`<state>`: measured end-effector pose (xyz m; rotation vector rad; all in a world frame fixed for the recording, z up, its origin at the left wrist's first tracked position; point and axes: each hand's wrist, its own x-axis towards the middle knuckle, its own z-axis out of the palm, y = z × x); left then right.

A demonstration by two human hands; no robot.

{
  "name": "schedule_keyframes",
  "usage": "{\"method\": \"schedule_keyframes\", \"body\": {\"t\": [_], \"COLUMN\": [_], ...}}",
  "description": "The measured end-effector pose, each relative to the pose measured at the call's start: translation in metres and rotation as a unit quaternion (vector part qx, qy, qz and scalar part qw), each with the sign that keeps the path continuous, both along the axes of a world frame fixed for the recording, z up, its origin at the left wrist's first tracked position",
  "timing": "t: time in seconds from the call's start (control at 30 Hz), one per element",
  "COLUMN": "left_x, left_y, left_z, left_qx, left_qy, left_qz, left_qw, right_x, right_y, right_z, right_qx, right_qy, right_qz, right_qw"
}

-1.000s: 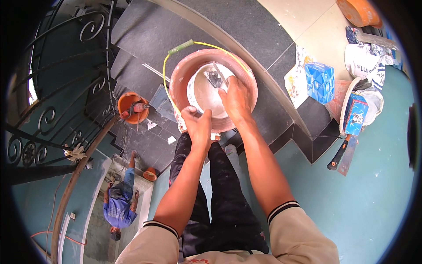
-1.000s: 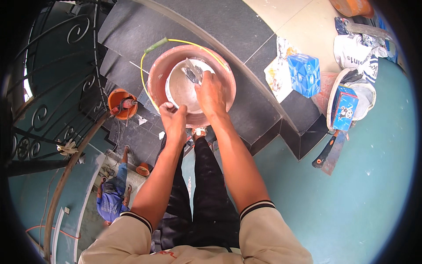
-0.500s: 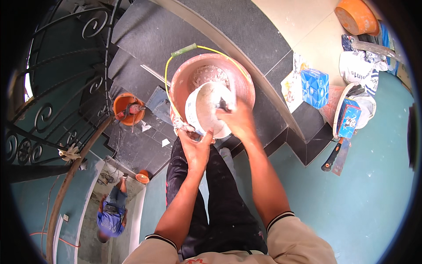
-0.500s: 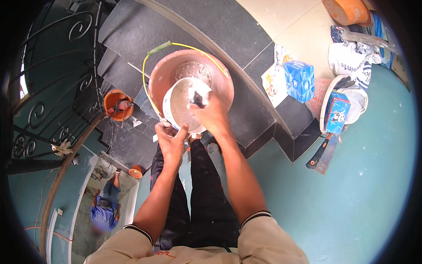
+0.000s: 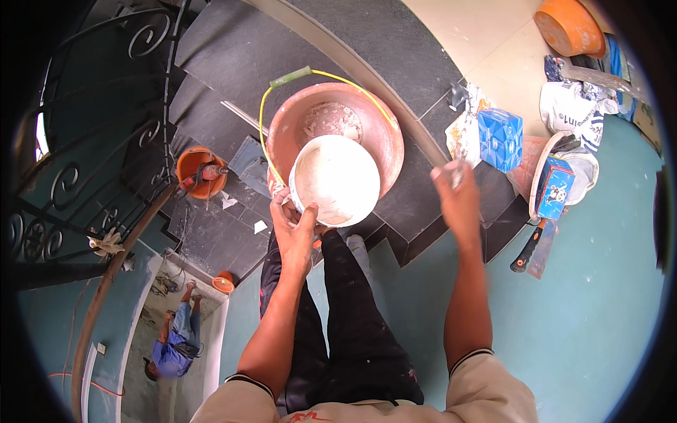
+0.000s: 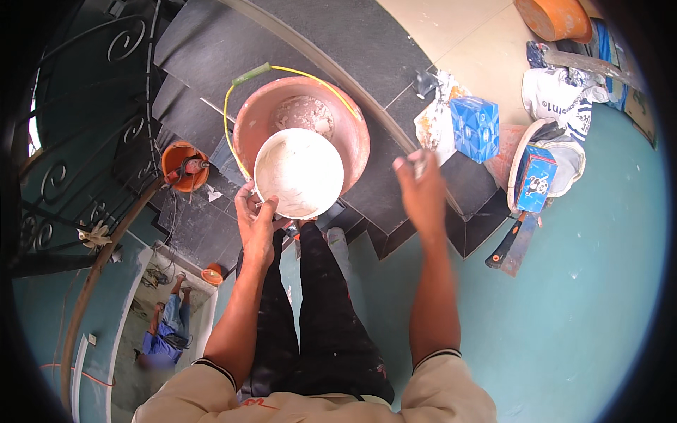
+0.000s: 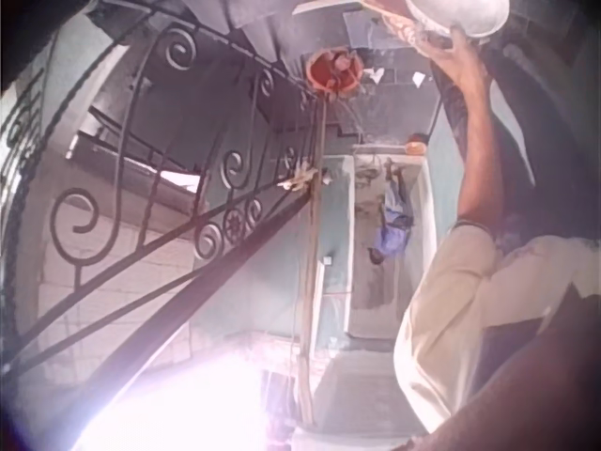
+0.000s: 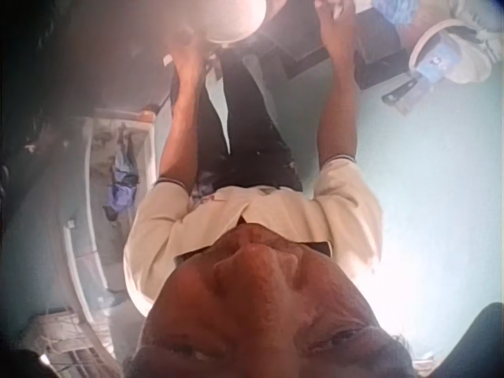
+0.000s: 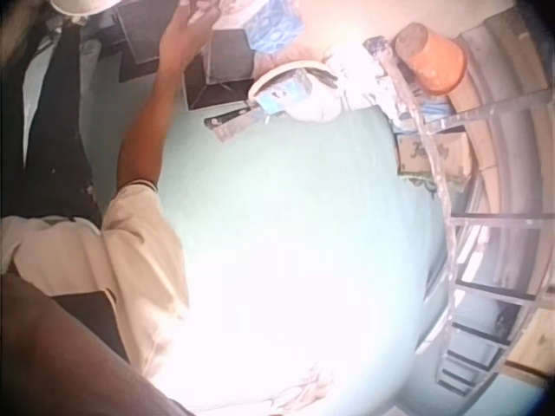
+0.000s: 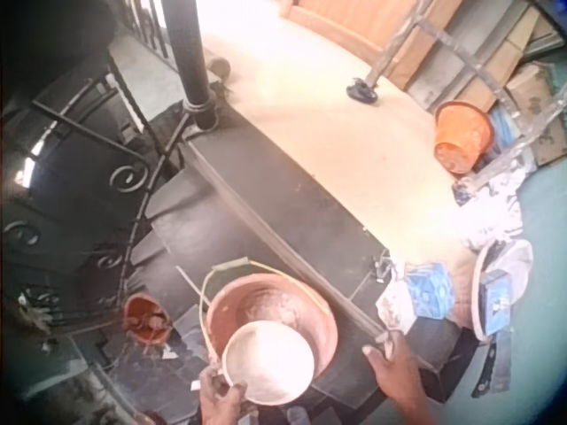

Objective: The person scoops a white powder from a pink bucket into a white bowl using a small white scoop. They then use their hand to mix the powder inside the bowl. Finally, they place the bowl on the stairs and handle a red power drill and a small red box.

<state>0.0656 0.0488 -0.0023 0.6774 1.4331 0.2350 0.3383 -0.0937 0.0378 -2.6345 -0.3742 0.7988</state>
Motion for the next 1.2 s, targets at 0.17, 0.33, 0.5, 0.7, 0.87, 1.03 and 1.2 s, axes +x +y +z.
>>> {"method": "schedule_keyframes", "body": {"t": [0.17, 0.33, 0.5, 0.7, 0.87, 1.03, 1.2], "left_x": [-0.001, -0.017, -0.03, -0.023, -0.014, -0.025, -0.021], "left_y": [0.017, 0.039, 0.053, -0.011, -0.017, 0.017, 0.022], "left_z": [0.014, 0.011, -0.002, 0.017, 0.023, 0.025, 0.025], "left_qx": [-0.01, 0.024, 0.037, 0.067, 0.022, 0.016, 0.159], "left_qy": [0.006, -0.003, -0.039, -0.146, -0.115, -0.096, -0.094], "left_qz": [-0.033, -0.074, -0.117, -0.039, 0.061, -0.006, -0.113], "left_qw": [0.999, 0.997, 0.992, 0.986, 0.991, 0.995, 0.976], "right_x": [-0.082, -0.104, -0.123, -0.173, -0.187, -0.163, -0.136], "right_y": [0.001, 0.013, 0.023, 0.043, 0.032, 0.012, 0.016], "right_z": [-0.004, -0.009, -0.01, -0.009, -0.011, 0.01, 0.017], "right_qx": [0.059, 0.052, 0.091, 0.146, 0.084, 0.1, -0.069], "right_qy": [0.174, 0.262, 0.343, 0.314, 0.32, 0.102, 0.092], "right_qz": [0.033, -0.054, -0.214, -0.338, -0.205, 0.166, 0.395], "right_qw": [0.982, 0.962, 0.91, 0.875, 0.921, 0.976, 0.911]}}
